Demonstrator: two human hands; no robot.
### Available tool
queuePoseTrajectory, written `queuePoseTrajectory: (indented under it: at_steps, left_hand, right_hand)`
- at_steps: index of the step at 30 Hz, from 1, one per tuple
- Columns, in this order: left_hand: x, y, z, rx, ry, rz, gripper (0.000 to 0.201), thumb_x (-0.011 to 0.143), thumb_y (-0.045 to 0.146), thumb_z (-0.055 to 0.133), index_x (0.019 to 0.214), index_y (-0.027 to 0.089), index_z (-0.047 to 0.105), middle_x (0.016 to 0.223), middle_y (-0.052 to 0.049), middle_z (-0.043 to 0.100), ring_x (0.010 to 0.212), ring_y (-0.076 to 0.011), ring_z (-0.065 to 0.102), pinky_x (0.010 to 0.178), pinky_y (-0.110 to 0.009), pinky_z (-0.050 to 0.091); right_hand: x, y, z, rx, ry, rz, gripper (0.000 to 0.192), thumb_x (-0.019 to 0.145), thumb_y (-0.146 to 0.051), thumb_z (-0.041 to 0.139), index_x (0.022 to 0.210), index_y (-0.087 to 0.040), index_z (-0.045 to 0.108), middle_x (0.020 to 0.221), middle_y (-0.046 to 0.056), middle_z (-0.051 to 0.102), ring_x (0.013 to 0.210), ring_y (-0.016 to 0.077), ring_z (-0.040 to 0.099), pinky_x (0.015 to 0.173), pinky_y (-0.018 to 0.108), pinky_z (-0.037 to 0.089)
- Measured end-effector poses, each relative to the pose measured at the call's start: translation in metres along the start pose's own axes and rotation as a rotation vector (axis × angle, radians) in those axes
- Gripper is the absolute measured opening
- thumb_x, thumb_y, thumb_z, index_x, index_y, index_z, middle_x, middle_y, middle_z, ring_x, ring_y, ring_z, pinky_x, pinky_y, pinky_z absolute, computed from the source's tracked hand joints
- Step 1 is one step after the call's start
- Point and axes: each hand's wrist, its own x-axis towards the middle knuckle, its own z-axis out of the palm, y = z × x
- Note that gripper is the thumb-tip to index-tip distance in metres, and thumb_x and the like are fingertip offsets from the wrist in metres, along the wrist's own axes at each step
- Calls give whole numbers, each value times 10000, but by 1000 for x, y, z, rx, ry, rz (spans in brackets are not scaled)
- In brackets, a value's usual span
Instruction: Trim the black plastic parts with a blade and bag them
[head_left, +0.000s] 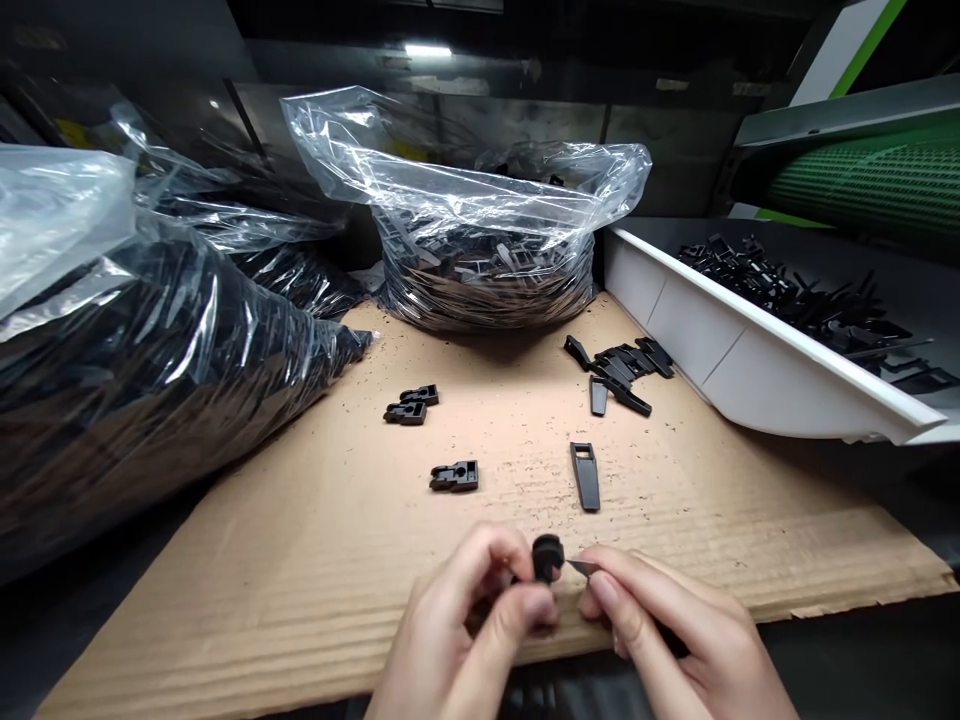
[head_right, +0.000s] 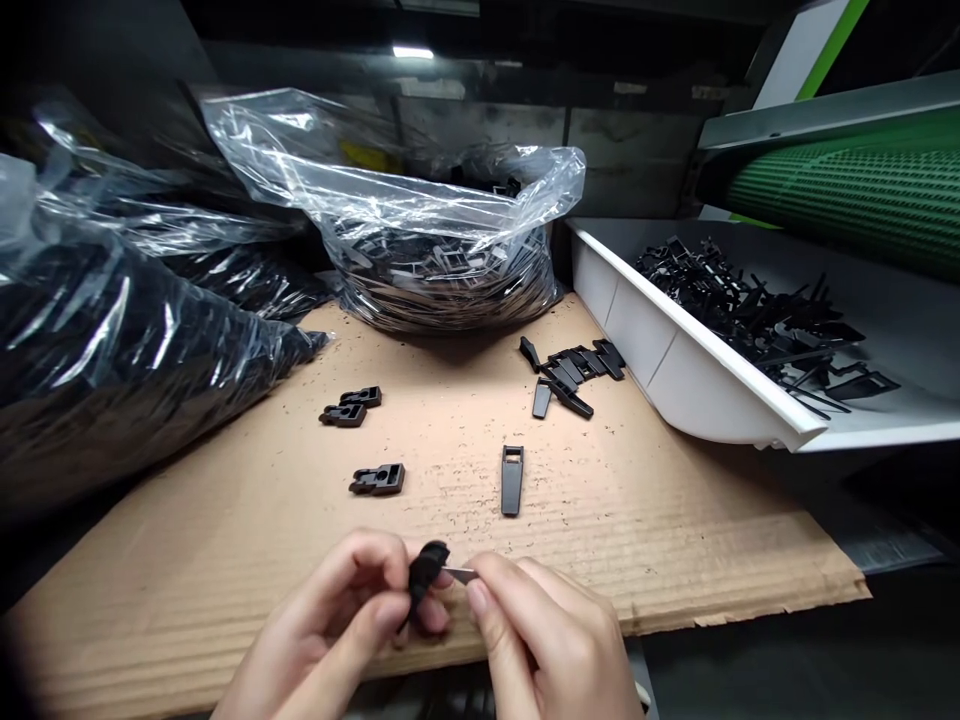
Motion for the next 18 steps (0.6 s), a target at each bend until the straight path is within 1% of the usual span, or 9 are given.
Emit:
queuePoseTrajectory:
  at_steps: [3,5,6,9,11,13,14,16,18]
  left_hand:
    - [1,1,0,-15,11,-33,246,790,366,548,892,198,695,704,-66,596,781,-196,579,677,-249,505]
    - [0,2,0,-23,15,-55,243,792,360,549,896,196,695,730,-66,620,796,-200,591,683,-244,509]
    - [-1,2,0,-30,12,-66,236,795,349,549,896,194,695,750,-64,632,804,-199,596,686,-239,510]
    - [-3,2,-2,-79,-36,-62,180,810,272,547,895,204,690,848,-36,658,842,-167,608,724,-183,497]
    - [-4,2,-4,-134,-83,-32,160,813,191,548,900,225,678,910,12,660,861,-112,607,756,-104,463]
    - [-4,2,-5,-184,-105,-2,195,806,123,550,906,246,664,933,60,654,865,-61,600,766,-37,422]
    - [-4,1,-5,-201,-107,9,214,801,103,552,910,254,660,934,76,652,864,-46,597,766,-20,410]
    - [-4,1,-6,-217,-111,23,231,799,85,553,911,259,655,926,90,649,867,-36,592,774,-12,402]
    - [-5,0,-6,-216,-123,30,236,804,81,547,921,258,650,930,90,646,879,-36,588,787,-18,400]
  right_hand:
    - [-2,3,0,-142,19,-146,273,801,-59,512,1043,-185,532,812,5,617,697,75,597,645,141,481]
    - [-3,3,2,-201,36,-223,297,774,-25,528,1044,-150,525,860,39,623,751,93,593,679,169,481]
    - [-3,2,4,-206,54,-231,294,769,-19,531,1035,-145,525,857,47,621,754,101,586,675,184,477]
    - [-6,1,10,-210,123,-188,244,785,-43,519,996,-163,540,796,44,598,713,116,567,627,217,450]
    - [-8,1,14,-243,175,-176,204,797,-65,507,964,-174,552,764,42,584,678,125,554,594,234,429]
    - [-8,1,16,-288,185,-189,198,801,-71,500,960,-176,551,761,49,581,668,137,544,579,247,418]
    - [-8,1,15,-286,176,-187,212,799,-64,499,972,-178,546,765,52,583,668,141,542,578,251,419]
    - [-5,0,11,-199,87,-149,225,801,-55,495,980,-184,538,748,38,585,640,124,548,570,226,438]
    - [-3,-4,6,-70,-2,-48,178,815,-89,501,933,-209,558,685,-9,582,584,81,557,552,151,455]
